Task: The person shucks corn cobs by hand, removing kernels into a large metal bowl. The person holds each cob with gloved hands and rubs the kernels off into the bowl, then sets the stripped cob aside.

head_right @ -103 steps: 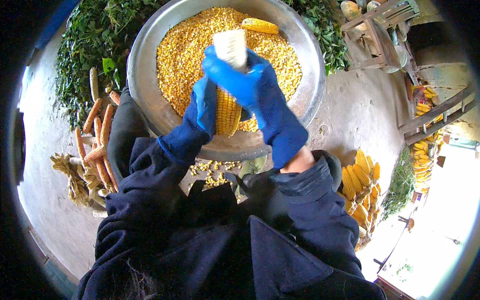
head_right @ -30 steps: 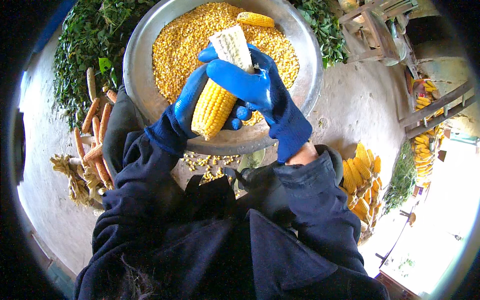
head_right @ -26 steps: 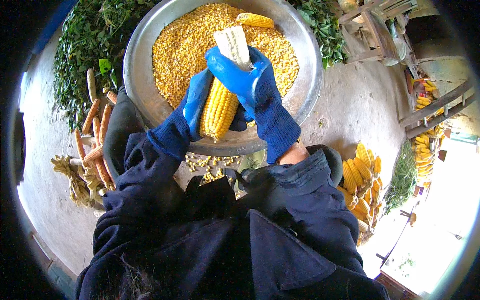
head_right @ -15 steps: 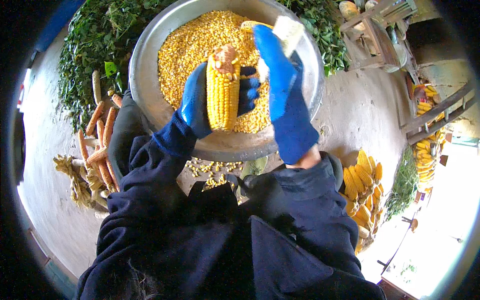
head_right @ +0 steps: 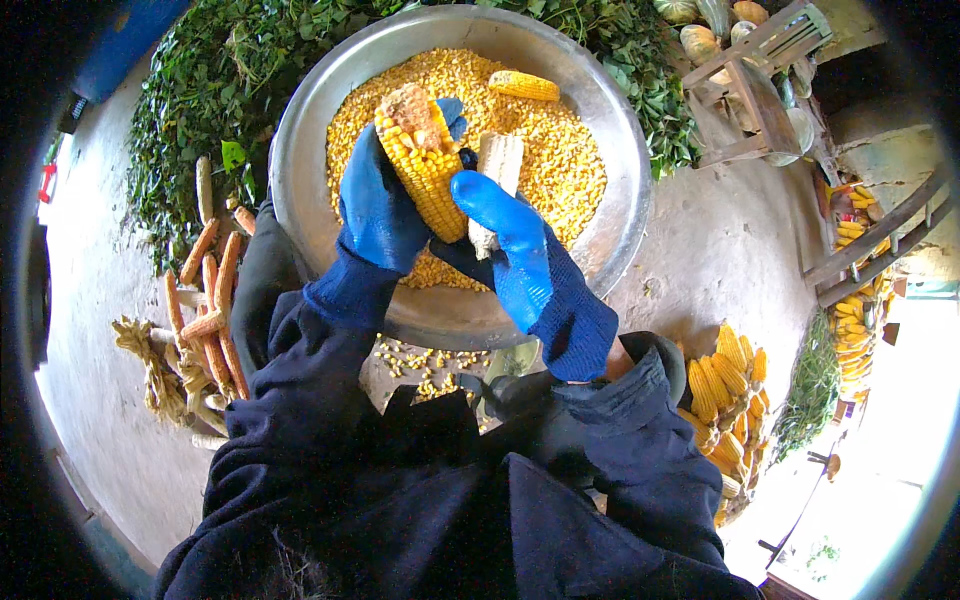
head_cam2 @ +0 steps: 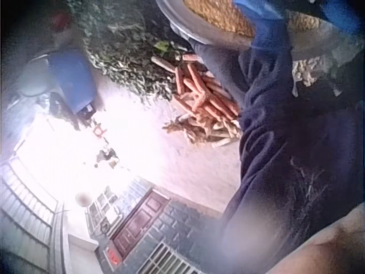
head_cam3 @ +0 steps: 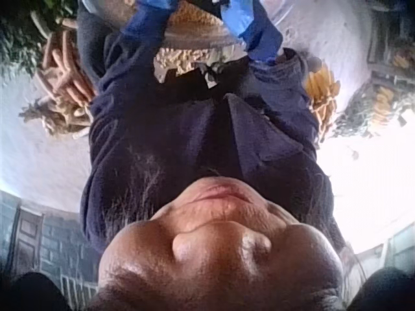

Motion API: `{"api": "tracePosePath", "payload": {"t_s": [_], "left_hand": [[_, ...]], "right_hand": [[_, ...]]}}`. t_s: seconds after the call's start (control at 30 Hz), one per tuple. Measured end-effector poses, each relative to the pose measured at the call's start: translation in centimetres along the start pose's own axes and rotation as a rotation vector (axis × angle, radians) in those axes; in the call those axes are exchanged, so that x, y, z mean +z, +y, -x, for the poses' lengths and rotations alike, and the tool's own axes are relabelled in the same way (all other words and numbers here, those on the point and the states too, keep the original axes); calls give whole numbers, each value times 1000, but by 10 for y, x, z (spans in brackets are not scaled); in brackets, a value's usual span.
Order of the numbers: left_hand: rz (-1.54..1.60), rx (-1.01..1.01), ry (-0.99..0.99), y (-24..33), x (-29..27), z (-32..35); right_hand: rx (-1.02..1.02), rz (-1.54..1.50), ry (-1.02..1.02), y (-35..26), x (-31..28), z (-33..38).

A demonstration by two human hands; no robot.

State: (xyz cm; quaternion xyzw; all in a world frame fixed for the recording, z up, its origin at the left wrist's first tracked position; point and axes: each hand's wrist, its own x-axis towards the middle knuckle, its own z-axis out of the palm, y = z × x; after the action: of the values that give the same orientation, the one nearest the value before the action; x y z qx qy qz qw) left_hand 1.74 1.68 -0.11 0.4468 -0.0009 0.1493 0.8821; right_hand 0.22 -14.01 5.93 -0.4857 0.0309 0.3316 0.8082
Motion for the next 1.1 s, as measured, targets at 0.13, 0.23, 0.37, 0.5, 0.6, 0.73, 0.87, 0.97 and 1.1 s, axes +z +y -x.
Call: {"api": "tracePosePath", "payload": {"t_s": [0.13,0.23,0.37,0.5,0.6,0.73,0.87,0.97,1.1], "left_hand": [[175,-216,186,19,10,-2],[246,-252,89,36,14,-8],[277,-350,-38,48,16,-16],[-308,-334,-120,47,17,-24],[-285,-565,-94,44,21,-12],[-280,-581,-117,42,24,-4],[-253,-551,-89,42,30,2],[-218,-535,-94,43,27,6],[-142,-578,-108,43,25,8]], "right_hand": [[-230,268,50,-12,-24,-6],[-390,626,279,-41,-18,-19],[-794,1079,349,-65,-42,-39],[-950,1182,212,-83,-31,-29],[-725,876,204,-94,-23,-26],[-633,447,-43,-93,-30,-24],[-466,-49,-226,-84,-23,-33],[-483,-11,-224,-79,-7,-39],[-452,2,-187,-78,-8,-48]]}}
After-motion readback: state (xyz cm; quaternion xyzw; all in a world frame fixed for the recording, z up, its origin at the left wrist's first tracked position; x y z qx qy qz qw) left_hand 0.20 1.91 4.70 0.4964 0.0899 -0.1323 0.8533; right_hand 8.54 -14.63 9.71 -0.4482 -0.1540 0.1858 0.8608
